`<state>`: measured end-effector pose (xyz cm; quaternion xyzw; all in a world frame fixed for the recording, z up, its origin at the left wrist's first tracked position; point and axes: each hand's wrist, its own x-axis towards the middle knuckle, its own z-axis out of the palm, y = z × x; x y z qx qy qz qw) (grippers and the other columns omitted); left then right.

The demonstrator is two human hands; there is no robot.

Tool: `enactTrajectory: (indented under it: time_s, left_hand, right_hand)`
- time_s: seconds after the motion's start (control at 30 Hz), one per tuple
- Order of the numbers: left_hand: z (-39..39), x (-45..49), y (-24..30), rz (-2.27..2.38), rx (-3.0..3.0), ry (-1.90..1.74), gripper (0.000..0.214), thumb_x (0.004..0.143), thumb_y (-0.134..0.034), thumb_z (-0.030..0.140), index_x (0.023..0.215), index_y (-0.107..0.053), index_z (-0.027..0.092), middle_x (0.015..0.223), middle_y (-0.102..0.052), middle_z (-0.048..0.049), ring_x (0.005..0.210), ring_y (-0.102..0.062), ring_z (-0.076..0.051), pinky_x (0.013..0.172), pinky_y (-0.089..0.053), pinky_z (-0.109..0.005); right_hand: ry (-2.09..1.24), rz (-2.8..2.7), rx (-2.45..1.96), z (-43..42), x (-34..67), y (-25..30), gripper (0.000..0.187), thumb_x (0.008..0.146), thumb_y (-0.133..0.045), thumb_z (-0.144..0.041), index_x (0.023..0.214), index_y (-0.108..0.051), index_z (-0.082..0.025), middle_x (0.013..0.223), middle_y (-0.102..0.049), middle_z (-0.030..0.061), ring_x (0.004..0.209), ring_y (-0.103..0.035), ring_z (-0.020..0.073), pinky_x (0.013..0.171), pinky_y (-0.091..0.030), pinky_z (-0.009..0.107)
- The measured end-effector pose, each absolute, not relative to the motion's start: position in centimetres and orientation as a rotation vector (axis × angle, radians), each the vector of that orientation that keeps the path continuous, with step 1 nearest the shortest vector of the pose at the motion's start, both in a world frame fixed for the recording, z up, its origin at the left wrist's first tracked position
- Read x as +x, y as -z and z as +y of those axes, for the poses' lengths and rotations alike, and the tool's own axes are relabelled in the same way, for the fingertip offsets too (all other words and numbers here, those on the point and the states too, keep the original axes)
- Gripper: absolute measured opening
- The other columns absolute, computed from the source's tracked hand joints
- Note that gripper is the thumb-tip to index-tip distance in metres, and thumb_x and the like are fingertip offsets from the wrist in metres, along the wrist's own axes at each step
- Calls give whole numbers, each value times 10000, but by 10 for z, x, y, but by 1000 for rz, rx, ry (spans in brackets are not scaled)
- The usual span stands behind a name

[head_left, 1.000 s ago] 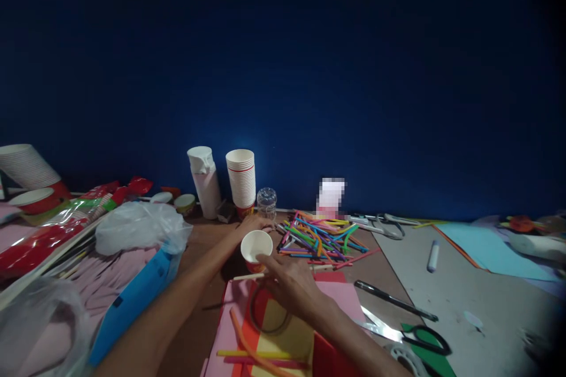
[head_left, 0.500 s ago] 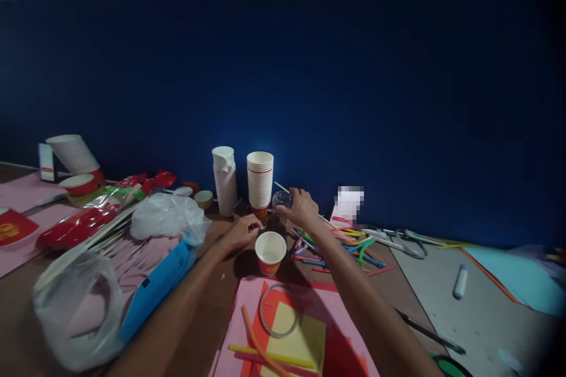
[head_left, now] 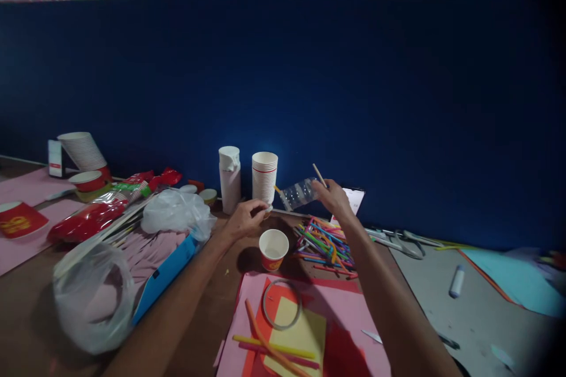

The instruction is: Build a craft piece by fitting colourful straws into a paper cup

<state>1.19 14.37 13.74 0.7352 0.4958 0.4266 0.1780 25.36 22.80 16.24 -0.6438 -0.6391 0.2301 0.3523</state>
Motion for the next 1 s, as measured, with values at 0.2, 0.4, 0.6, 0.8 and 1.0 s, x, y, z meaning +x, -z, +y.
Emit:
enactTrajectory:
  time_s: [0.2,0.4,0.6,0.8,1.0]
  left_hand:
    - [145,33,-183,1368,2179,-1287,195,772,-500,220,871,-649,143,891,-679,-48,814,-615,-158,756,-463,-249]
    - [151,50,-207,1301,2499,-1041,276,821,-480,344,937,-663,173,882,-659,-47,803,-589,-166,751,-443,-281]
    - [148,52,-208,1263,2378,-1243,250,840,-436,289,863,-646,155,897,-637,-47,854,-579,-157,805,-442,-278]
    - [142,53,-179,1428,2217,-1344,852,595,-714,415,1317,-330,176,1329,-399,-130,1191,-401,-275,972,-349,-400]
    - [153,66,-169,1388,2136,-1279,545,688,-622,297,1182,-448,147,1121,-551,-110,1015,-527,-220,909,-399,-368]
  right_hand:
    - [-1102,-1401,-1548,225,259,-153,494,825,-395,-516,1084,-537,-120,733,-677,94,553,-622,161,387,-301,188]
    - [-1430,-1206,-1407,208,251,-138,444,834,-389,-498,988,-555,-115,679,-673,112,517,-619,161,319,-218,158]
    - [-1581,-1113,-1324,198,250,-130,420,852,-356,-486,929,-534,-114,638,-665,114,463,-600,153,295,-180,149]
    - [-1652,-1081,-1265,192,244,-125,473,880,-295,-499,937,-557,-109,673,-670,111,469,-598,134,305,-220,146]
    - [-1644,-1119,-1273,185,229,-111,581,885,-242,-548,836,-597,-90,651,-661,126,456,-584,138,332,-304,176]
